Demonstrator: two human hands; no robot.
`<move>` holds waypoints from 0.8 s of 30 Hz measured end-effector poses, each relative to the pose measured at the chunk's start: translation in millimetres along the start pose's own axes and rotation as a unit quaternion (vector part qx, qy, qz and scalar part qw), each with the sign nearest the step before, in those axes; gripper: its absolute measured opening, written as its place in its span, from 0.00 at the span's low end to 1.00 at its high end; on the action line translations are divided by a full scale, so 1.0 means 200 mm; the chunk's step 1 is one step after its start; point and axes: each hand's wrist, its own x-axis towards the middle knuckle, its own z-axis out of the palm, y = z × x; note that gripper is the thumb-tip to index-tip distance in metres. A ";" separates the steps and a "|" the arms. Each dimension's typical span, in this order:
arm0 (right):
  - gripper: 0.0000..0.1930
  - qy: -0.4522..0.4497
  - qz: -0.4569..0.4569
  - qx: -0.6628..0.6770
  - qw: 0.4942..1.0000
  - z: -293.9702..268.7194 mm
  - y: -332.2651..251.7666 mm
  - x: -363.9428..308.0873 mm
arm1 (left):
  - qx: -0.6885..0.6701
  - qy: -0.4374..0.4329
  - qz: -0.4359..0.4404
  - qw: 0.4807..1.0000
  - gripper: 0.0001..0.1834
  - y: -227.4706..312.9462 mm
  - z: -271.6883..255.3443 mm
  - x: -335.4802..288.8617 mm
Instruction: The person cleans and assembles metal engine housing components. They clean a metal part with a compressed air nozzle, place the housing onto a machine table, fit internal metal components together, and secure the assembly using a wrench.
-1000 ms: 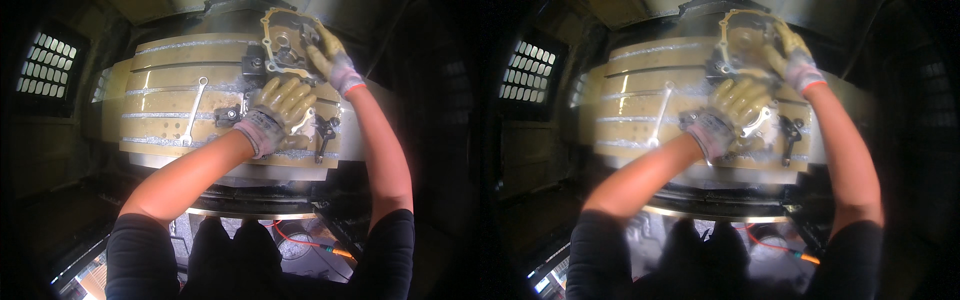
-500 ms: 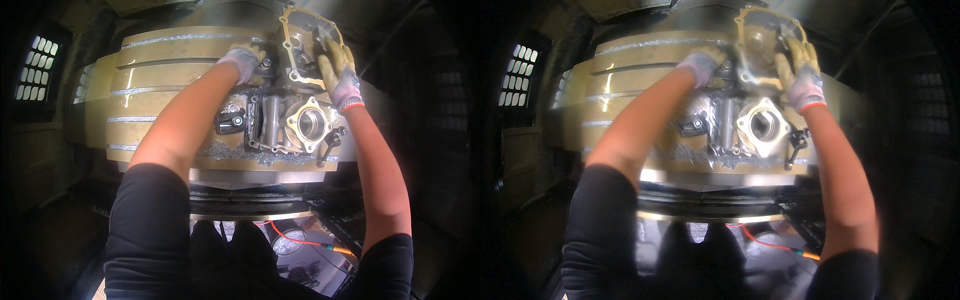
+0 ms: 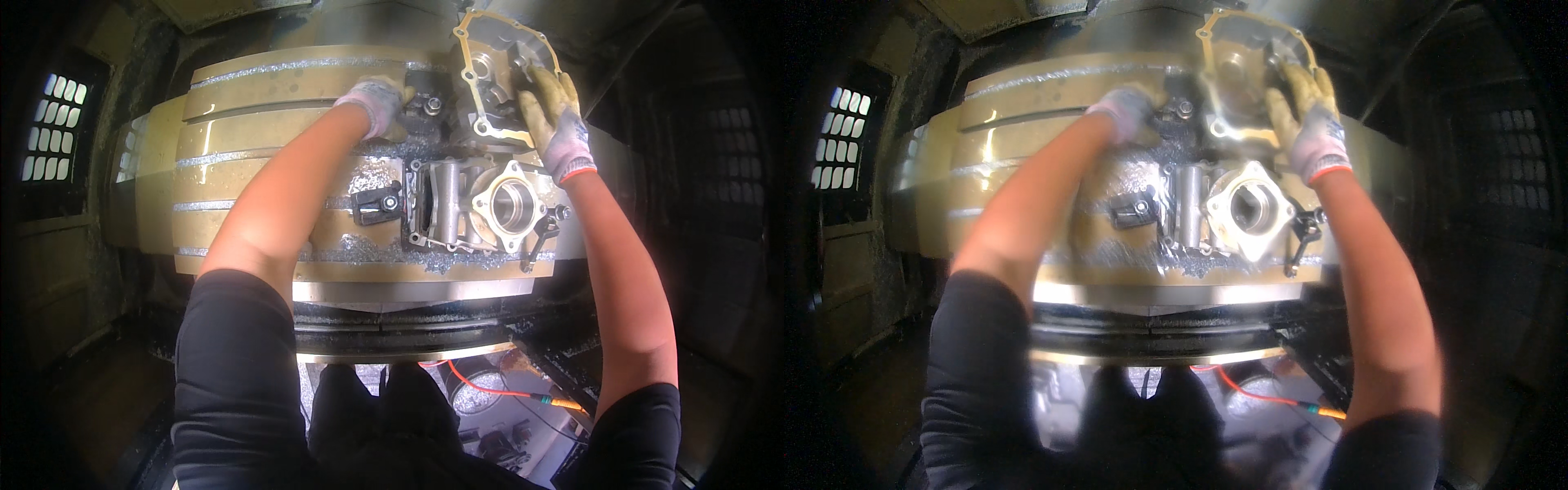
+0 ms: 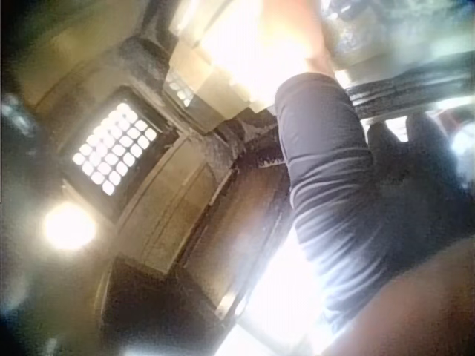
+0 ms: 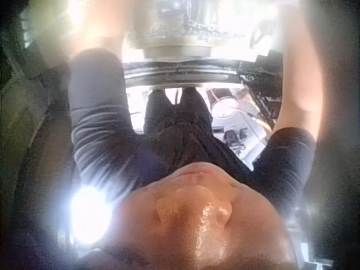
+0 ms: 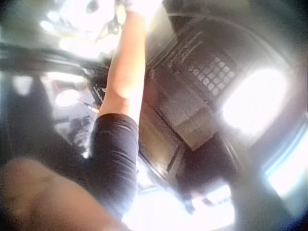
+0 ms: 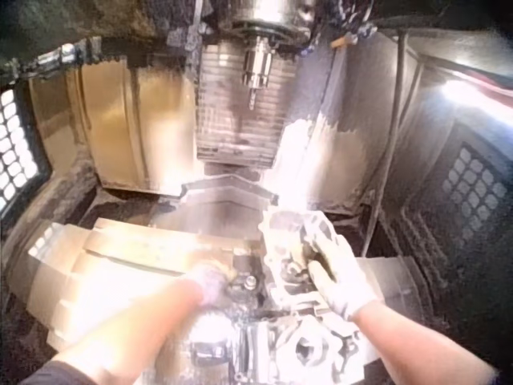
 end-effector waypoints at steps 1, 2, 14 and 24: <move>0.27 0.006 -0.004 -0.007 1.000 0.00 0.01 -0.01 | -0.002 0.011 -0.001 1.000 0.45 -0.01 0.03 0.01; 0.27 0.012 -0.009 -0.013 1.000 0.01 0.02 0.00 | -0.004 0.023 -0.003 1.000 0.46 -0.02 0.07 0.02; 0.29 0.002 0.006 -0.034 0.999 -0.02 0.03 0.01 | -0.179 0.202 -0.245 0.931 0.28 0.16 0.51 -1.04; 0.42 -0.301 0.306 0.177 0.886 -0.26 -0.09 -0.51 | -0.461 0.062 -0.567 0.680 0.31 0.75 1.50 -2.83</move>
